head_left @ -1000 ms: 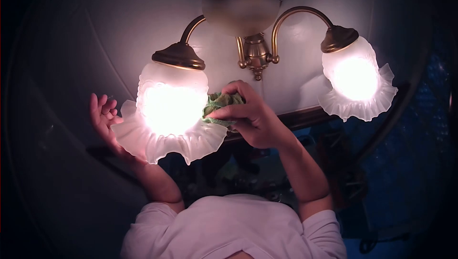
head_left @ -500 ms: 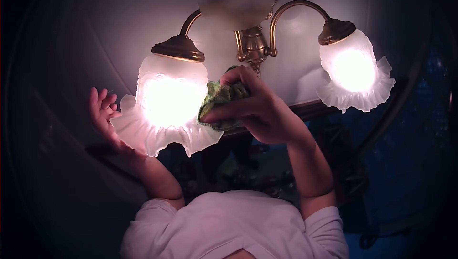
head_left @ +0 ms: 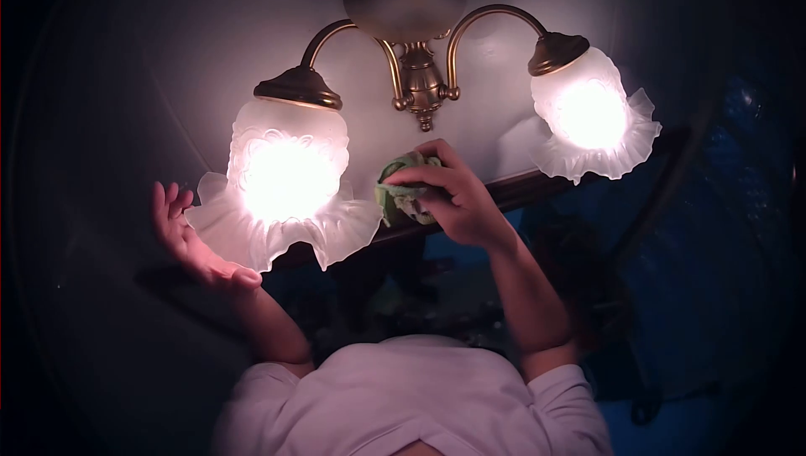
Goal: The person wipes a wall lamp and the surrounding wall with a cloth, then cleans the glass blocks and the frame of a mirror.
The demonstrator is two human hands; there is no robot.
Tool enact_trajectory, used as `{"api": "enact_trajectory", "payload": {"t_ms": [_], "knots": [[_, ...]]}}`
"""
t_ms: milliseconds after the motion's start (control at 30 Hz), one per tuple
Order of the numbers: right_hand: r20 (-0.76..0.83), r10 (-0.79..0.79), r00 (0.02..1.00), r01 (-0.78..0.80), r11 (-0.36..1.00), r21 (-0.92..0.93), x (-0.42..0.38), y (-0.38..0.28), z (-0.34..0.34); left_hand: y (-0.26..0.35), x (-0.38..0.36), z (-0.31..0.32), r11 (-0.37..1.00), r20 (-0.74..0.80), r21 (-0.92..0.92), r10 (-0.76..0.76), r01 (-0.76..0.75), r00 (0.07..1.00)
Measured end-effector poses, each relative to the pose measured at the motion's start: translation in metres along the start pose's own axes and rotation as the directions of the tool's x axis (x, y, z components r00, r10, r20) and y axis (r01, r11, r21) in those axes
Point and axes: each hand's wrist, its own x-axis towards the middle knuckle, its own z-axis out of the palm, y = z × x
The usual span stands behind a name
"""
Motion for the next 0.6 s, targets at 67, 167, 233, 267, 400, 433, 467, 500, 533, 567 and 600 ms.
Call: {"api": "enact_trajectory", "payload": {"t_ms": [67,167,233,267,400,433,467,500,533,567,600], "knots": [[-0.119,0.168,0.979,-0.126,0.946,0.299,-0.019,0.009,-0.002,0.006,-0.029,0.002,0.992,-0.241,-0.115,0.019,-0.048,0.970],[-0.162,0.483,0.860,-0.257,0.686,0.680,-0.049,0.019,0.002,0.044,-0.074,0.011,0.858,-0.314,-0.391,0.214,-0.332,0.925],[-0.173,0.546,0.819,-0.202,0.557,0.805,-0.058,0.016,0.004,0.070,-0.091,0.014,0.791,0.185,-0.596,0.307,-0.142,0.933],[-0.169,0.578,0.798,-0.169,0.484,0.858,-0.061,0.014,0.006,0.081,-0.089,0.017,0.804,0.439,-0.595,0.335,-0.010,0.834],[-0.173,0.478,0.861,-0.017,0.366,0.931,-0.079,0.025,0.014,0.099,-0.091,0.064,0.840,0.526,-0.484,0.057,0.244,0.849],[-0.174,0.486,0.857,-0.064,0.435,0.898,-0.081,0.024,0.014,0.101,-0.089,0.070,0.806,0.528,-0.520,0.044,0.282,0.848],[-0.177,0.493,0.852,-0.112,0.501,0.858,-0.084,0.022,0.013,0.099,-0.089,0.072,0.757,0.575,-0.532,-0.005,0.379,0.818],[-0.181,0.500,0.847,-0.158,0.563,0.811,-0.086,0.020,0.011,0.097,-0.089,0.074,0.698,0.623,-0.538,-0.048,0.472,0.781],[-0.189,0.505,0.842,-0.203,0.621,0.757,-0.088,0.017,0.009,0.096,-0.088,0.077,0.632,0.669,-0.539,-0.083,0.558,0.739],[-0.166,0.573,0.802,-0.232,0.556,0.798,-0.089,0.014,0.007,0.097,-0.084,0.083,0.531,0.634,-0.585,-0.172,0.613,0.754],[-0.196,0.546,0.814,-0.277,0.662,0.696,-0.092,0.018,0.003,0.095,-0.082,0.088,0.416,0.689,-0.573,-0.222,0.706,0.690]]}}
